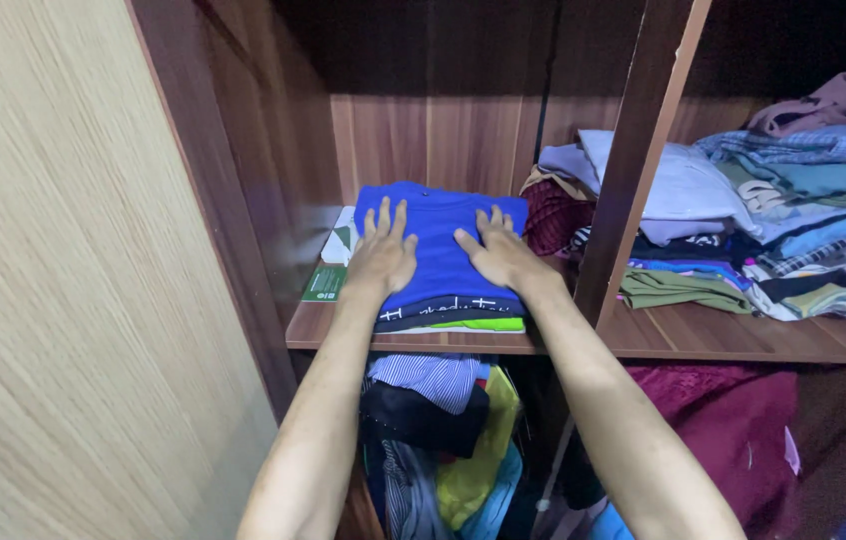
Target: Picking up folded clothes from a bed and placing them neatly into a wardrobe shelf
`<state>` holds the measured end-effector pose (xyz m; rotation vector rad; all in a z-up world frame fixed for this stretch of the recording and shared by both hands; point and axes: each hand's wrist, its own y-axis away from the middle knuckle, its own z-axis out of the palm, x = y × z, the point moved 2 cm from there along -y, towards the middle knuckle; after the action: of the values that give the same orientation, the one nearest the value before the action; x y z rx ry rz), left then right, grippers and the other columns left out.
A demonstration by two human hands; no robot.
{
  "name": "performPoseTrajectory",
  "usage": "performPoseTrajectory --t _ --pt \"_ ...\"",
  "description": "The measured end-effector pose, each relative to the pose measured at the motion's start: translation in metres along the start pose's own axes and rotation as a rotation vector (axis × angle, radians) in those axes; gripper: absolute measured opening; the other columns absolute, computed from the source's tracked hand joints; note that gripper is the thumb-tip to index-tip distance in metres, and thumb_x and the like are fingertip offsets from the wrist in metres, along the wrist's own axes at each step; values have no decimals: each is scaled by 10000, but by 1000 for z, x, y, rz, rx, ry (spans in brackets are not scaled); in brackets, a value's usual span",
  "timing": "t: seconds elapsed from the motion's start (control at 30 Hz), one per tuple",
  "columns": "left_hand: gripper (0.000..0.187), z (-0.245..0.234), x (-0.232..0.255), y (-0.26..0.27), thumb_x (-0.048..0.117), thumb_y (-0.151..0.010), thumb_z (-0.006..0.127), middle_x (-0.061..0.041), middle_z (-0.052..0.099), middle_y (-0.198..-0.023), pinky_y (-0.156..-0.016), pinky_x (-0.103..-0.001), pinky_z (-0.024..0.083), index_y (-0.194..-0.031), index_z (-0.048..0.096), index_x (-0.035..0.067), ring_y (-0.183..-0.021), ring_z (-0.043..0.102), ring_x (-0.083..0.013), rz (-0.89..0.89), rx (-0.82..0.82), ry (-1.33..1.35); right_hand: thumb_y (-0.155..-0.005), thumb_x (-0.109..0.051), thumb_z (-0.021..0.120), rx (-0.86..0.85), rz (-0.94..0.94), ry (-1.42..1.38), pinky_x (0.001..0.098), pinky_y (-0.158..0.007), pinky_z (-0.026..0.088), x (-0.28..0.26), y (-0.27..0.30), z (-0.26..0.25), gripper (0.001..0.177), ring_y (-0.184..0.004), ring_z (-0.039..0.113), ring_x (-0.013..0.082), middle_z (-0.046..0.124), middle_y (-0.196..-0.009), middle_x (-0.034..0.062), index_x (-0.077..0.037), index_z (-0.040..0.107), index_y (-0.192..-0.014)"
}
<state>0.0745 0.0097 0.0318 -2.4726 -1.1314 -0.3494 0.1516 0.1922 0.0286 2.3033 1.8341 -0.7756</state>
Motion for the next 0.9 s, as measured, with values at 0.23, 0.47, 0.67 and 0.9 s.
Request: performPoseTrajectory --t 0.23,0.47,0.67,0.9 --pt "660 32 -29 -39 395 -1020 166 -93 48 -1715 -1274 -478 108 -1645 103 191 -1572 38 -336 -54 -92 -23 -1020 -634 270 -95 56 -27 613 -1255 53 3 -2 5 877 -1573 22 415 46 -1699 242 -29 112 -1634" --pt "702 41 -44 -53 491 -1013 178 -28 52 -1718 -1265 -520 80 -1650 116 200 -1576 28 -288 -103 -113 57 -979 -719 236 -170 156 -22 576 -1260 3 8 -5 5 944 -1587 17 323 50 -1720 136 -66 99 -1647" --pt "730 46 -52 -58 568 -1012 167 25 51 -1716 -1248 -567 102 -1648 117 213 -1578 24 -239 -143 -104 68 -959 -777 194 -198 183 -16 586 -1252 -23 11 -10 10 992 -1590 -7 303 28 -1725 104 -75 80 -1650" --pt "728 42 -51 -52 574 -1033 179 37 30 -1718 -1241 -600 110 -1649 95 194 -1579 4 -200 -138 -113 87 -954 -798 193 -180 170 -41 609 -1247 -17 17 -12 15 1010 -1590 -22 290 20 -1728 88 -73 80 -1648"
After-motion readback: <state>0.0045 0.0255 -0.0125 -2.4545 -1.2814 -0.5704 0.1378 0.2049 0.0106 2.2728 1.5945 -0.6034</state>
